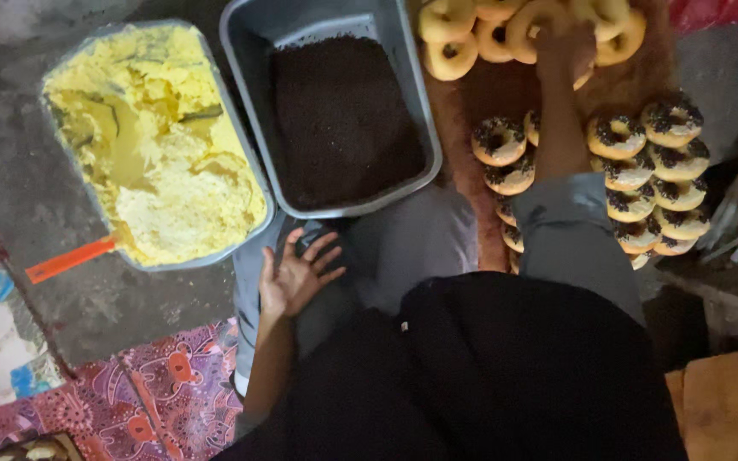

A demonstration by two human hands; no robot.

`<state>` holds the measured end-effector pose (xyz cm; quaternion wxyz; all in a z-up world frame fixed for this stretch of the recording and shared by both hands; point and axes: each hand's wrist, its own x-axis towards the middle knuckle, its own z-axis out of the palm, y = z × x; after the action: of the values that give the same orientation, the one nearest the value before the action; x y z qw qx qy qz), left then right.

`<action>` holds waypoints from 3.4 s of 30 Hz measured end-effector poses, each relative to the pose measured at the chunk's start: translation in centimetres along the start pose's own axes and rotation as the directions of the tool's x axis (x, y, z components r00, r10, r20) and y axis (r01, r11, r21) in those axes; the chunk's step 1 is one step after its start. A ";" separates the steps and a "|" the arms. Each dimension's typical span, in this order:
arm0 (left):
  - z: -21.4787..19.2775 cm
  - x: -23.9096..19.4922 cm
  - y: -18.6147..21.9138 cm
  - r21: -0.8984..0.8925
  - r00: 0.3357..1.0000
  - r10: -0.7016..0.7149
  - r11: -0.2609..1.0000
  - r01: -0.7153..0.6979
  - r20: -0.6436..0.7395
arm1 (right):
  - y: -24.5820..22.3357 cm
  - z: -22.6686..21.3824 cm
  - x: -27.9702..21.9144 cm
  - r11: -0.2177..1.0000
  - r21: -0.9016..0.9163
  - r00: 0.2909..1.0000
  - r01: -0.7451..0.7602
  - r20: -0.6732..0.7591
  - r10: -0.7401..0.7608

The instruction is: The person repeatedly picks up plain donuts, fills the center with a yellow cream using a piping bag, and then places them into a tray of dark crumbs. The finished donuts are stacked on a wooden board.

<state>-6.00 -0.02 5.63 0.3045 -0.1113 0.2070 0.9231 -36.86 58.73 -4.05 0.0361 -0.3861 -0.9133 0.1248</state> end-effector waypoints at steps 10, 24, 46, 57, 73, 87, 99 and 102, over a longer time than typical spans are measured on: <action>0.3 0.9 0.0 -0.022 0.999 0.000 1.000 -0.001 -0.038 | -2.1 1.6 0.1 0.949 0.275 0.988 0.152 -0.056 -0.142; 0.1 0.5 -4.3 0.427 0.890 0.455 0.809 -0.405 -0.017 | -5.8 -4.7 -46.2 0.119 0.775 0.334 -0.621 0.399 -0.854; -5.9 -14.5 4.9 0.160 0.485 0.698 0.642 -0.750 -0.527 | -28.4 -2.5 -52.4 0.091 0.973 0.125 0.211 0.066 -0.990; -11.6 -9.8 4.8 -0.278 0.690 0.610 0.636 -0.720 -0.390 | -26.7 -9.3 -61.0 -0.280 0.758 -0.322 0.589 -0.097 -0.942; -10.5 -8.6 6.7 -0.179 0.643 0.668 0.628 -0.757 -0.374 | -27.7 -7.5 -59.9 -0.238 0.711 -0.197 0.662 -0.142 -0.970; -5.8 -11.4 7.2 -0.175 0.690 0.674 0.670 -0.721 -0.263 | -23.5 -12.6 -59.7 -0.131 0.754 -0.222 0.643 0.020 -0.975; -4.0 -8.2 2.6 -0.126 0.753 0.623 0.746 -0.654 -0.213 | -21.9 -15.3 -59.6 -0.228 0.700 -0.081 0.677 -0.237 -0.968; -3.5 -8.0 3.4 -0.156 0.786 0.581 0.773 -0.614 -0.213 | -19.5 -15.2 -56.3 -0.309 0.552 -0.331 0.775 -0.062 -0.942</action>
<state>-1.48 -8.21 6.20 -0.0360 -0.1421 0.1523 0.9774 -8.58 8.53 17.36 -0.0080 0.5412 -0.7860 0.2987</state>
